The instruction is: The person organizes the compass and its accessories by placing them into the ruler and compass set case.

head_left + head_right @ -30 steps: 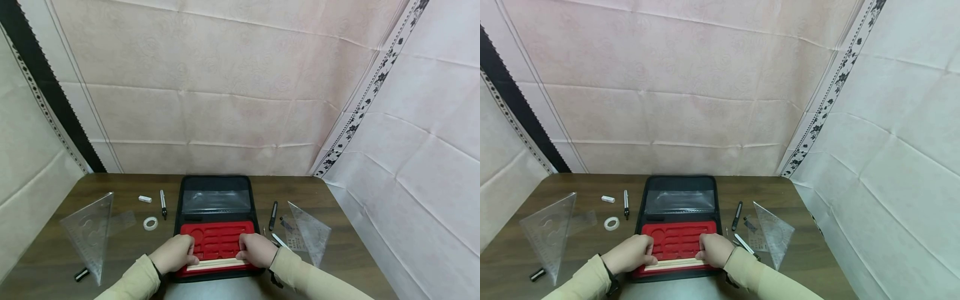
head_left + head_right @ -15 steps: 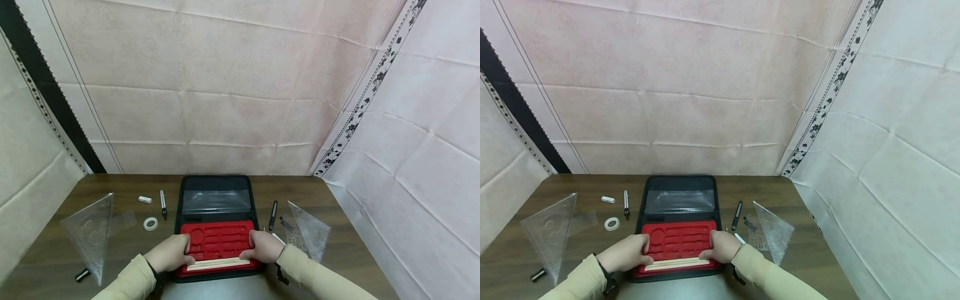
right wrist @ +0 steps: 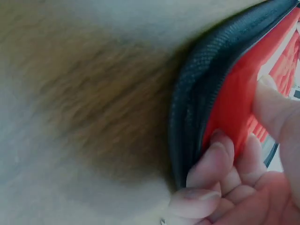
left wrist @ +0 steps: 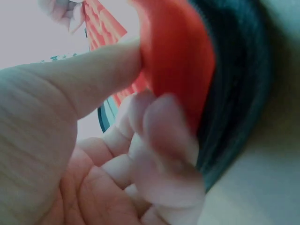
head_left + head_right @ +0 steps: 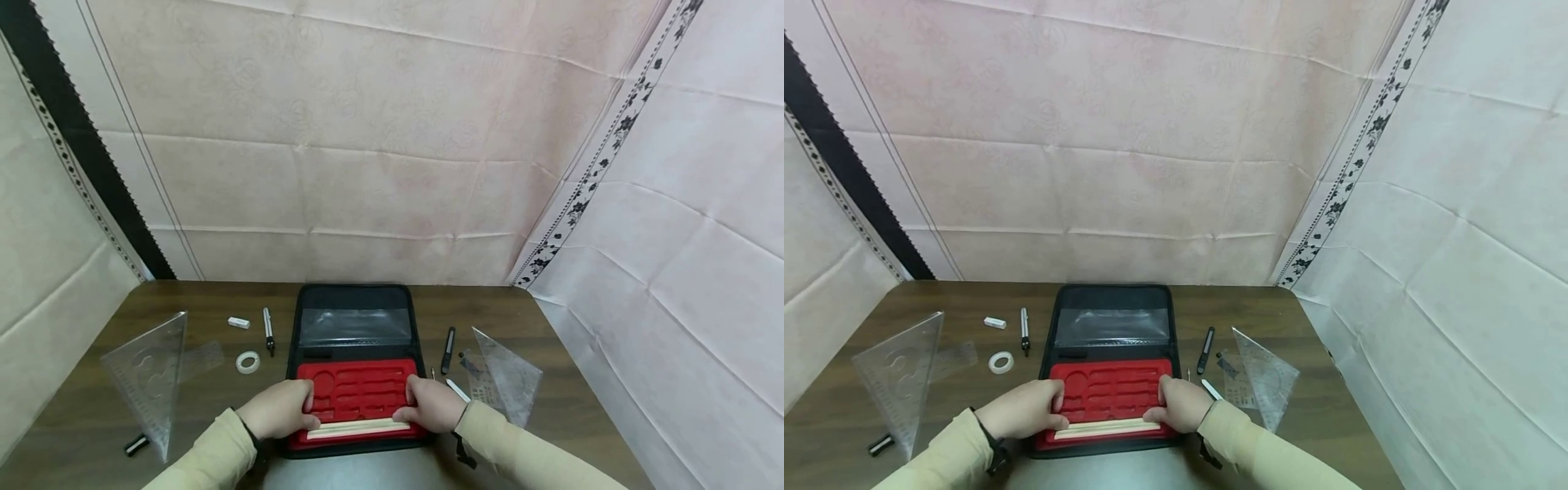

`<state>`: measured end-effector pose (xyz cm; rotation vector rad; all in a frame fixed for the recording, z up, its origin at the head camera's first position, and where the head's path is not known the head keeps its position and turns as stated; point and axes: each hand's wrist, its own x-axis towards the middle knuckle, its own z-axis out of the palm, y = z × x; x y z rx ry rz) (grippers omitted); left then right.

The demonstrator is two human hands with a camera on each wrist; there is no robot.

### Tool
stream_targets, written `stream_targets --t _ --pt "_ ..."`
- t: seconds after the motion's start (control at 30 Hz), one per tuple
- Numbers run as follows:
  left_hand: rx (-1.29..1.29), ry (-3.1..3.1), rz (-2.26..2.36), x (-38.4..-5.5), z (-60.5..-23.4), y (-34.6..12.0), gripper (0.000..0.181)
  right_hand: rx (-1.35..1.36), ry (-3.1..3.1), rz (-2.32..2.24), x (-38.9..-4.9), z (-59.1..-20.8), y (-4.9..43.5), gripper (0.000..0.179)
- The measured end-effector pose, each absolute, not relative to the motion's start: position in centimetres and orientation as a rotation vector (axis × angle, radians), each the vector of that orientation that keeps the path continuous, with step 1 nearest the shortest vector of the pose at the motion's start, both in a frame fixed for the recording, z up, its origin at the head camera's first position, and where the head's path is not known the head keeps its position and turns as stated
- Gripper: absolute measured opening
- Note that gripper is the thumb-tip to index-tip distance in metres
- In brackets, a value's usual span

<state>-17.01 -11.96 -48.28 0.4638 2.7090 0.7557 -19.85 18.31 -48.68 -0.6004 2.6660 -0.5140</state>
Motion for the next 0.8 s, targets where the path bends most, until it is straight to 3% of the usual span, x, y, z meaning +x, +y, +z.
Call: stream_targets --t 0.13,0.3,0.47,0.63,0.8 --pt "0.423 2.767 0.753 -17.3 -48.2 -12.3 0.045 -0.613 2.678 -0.588 -20.9 -48.2 19.2 0.031" --pt "0.372 2.817 0.74 -17.6 -48.4 -12.5 0.08 -0.507 2.882 -0.592 -23.0 -47.7 21.4 0.025" --pt "0.388 2.814 0.712 -18.2 -48.4 -12.5 0.105 -0.297 3.062 -0.517 -24.7 -48.0 23.1 0.039" --pt "0.398 2.758 0.605 -19.2 -48.0 -12.1 0.097 -0.113 3.044 -0.437 -25.3 -48.6 24.0 0.051" --pt "0.405 2.735 0.442 -20.3 -47.3 -11.4 0.089 -0.098 3.06 -0.417 -25.6 -49.0 24.2 0.044"
